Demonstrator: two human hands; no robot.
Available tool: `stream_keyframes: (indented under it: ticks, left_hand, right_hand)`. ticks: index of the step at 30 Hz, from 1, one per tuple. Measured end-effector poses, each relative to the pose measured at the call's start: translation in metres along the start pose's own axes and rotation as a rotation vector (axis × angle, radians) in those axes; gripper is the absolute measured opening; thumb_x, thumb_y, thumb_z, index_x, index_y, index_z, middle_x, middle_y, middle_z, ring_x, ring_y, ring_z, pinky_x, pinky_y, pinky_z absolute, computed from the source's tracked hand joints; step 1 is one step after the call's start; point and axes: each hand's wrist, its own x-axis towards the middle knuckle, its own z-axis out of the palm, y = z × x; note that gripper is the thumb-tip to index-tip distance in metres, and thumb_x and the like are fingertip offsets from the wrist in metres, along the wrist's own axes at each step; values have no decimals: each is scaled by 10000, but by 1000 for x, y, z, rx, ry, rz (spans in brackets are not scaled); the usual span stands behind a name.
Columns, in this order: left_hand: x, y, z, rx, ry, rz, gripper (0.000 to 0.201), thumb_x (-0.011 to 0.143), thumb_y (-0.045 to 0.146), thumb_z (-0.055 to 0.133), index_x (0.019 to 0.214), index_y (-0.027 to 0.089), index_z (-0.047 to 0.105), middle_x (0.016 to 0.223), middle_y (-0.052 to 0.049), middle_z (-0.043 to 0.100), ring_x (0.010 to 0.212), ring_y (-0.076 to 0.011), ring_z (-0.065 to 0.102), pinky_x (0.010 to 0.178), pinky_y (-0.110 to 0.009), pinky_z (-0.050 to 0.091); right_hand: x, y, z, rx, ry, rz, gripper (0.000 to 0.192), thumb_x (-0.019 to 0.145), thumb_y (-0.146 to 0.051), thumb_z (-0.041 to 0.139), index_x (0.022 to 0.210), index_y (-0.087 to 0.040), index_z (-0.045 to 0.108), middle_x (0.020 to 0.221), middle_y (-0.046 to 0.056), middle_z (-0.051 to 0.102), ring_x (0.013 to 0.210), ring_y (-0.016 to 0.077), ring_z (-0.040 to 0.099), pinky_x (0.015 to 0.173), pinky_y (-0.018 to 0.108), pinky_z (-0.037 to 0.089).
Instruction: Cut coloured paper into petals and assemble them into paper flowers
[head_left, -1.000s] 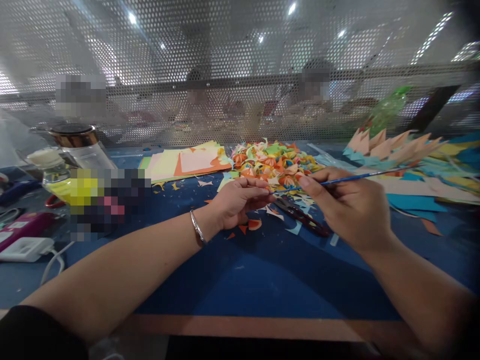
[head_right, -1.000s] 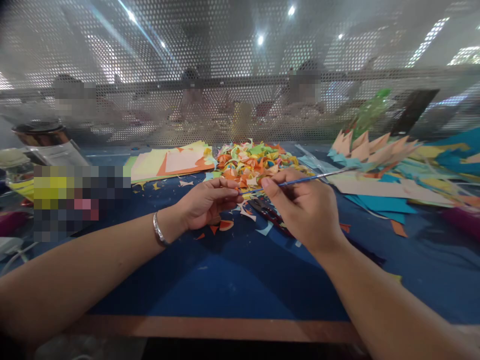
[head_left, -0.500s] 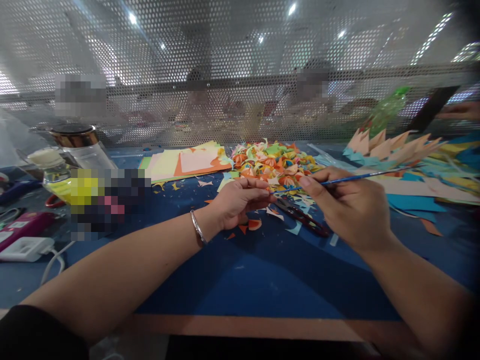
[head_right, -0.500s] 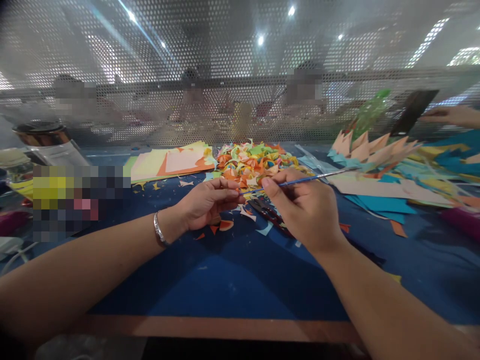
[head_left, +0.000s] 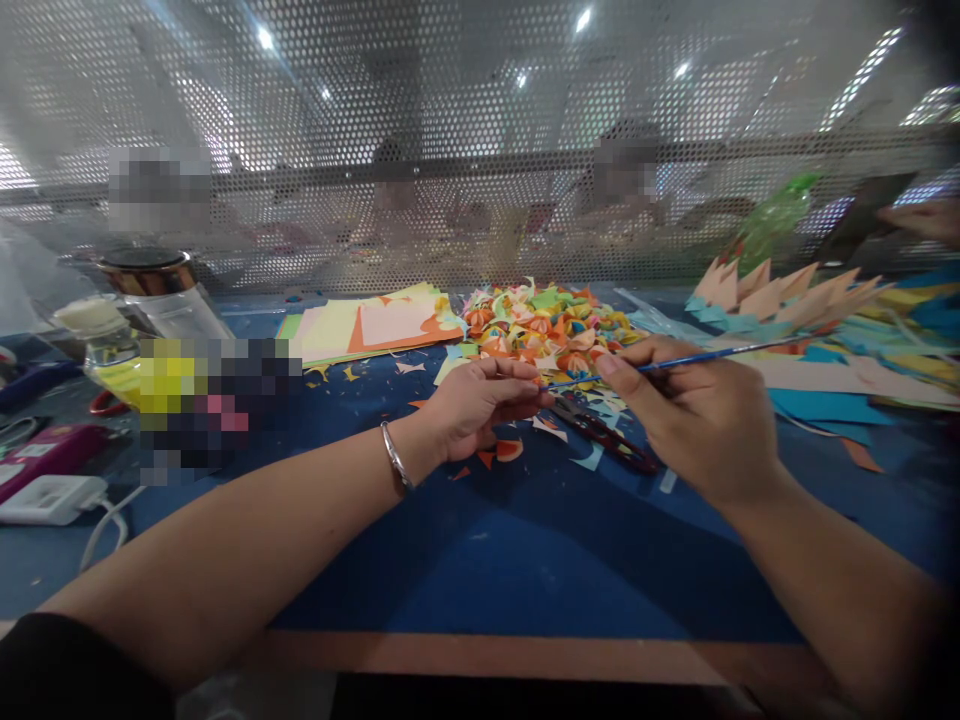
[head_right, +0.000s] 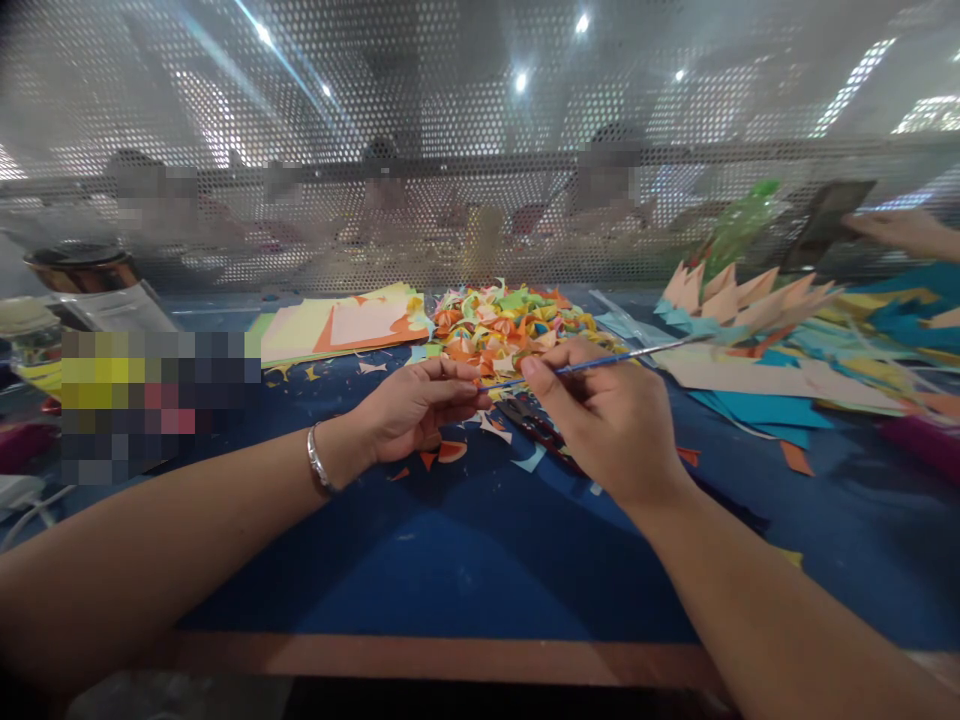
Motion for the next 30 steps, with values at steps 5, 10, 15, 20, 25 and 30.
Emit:
stream_keyframes:
  ticks: [5, 10, 15, 20, 25, 30]
  left_hand:
    - [-1, 1, 3, -23, 12, 7, 183, 887, -21, 675, 816, 144, 644, 732, -22, 733, 695, -108, 739, 744, -220, 546]
    - [-1, -1, 2, -17, -21, 24, 177, 848, -22, 715, 824, 145, 663, 742, -22, 737, 709, -116, 742, 760, -236, 550]
    - [0, -2, 1, 3, -24, 29, 180, 819, -15, 758, 831, 145, 678, 742, -15, 729, 694, -112, 732, 743, -233, 534]
    - [0, 0, 1, -23, -5, 33, 173, 842, -5, 739, 792, 144, 668, 742, -9, 712, 686, -100, 710, 768, -245, 533]
    - [-2, 2, 4, -50, 2, 39, 190, 878, -16, 692, 781, 143, 653, 723, 13, 694, 668, -87, 707, 775, -231, 535]
    - [0, 1, 2, -47, 4, 29, 190, 884, -23, 683, 792, 140, 651, 718, 11, 696, 663, -84, 704, 764, -222, 538]
  right_hand:
    - [0, 0, 0, -16, 4, 2, 312, 899, -472, 653, 734, -224, 745, 616, 4, 699, 519, 149, 586, 532, 284, 429]
    - [0, 1, 1, -10, 6, 3, 306, 896, -477, 654, 737, -231, 744, 594, -2, 685, 500, 151, 567, 518, 287, 424]
    - [0, 0, 2, -3, -2, 14, 314, 900, -470, 659, 715, -225, 728, 606, 4, 687, 498, 146, 554, 507, 287, 417]
    - [-1, -1, 1, 7, -2, 11, 296, 896, -467, 652, 733, -231, 725, 607, -2, 686, 521, 155, 584, 535, 296, 442]
    - [0, -1, 1, 20, -4, 7, 304, 902, -472, 644, 743, -230, 736, 647, 14, 711, 559, 163, 613, 562, 302, 458]
    - [0, -1, 1, 17, 14, 21, 309, 897, -474, 657, 722, -229, 729, 609, 9, 681, 522, 158, 577, 525, 299, 437]
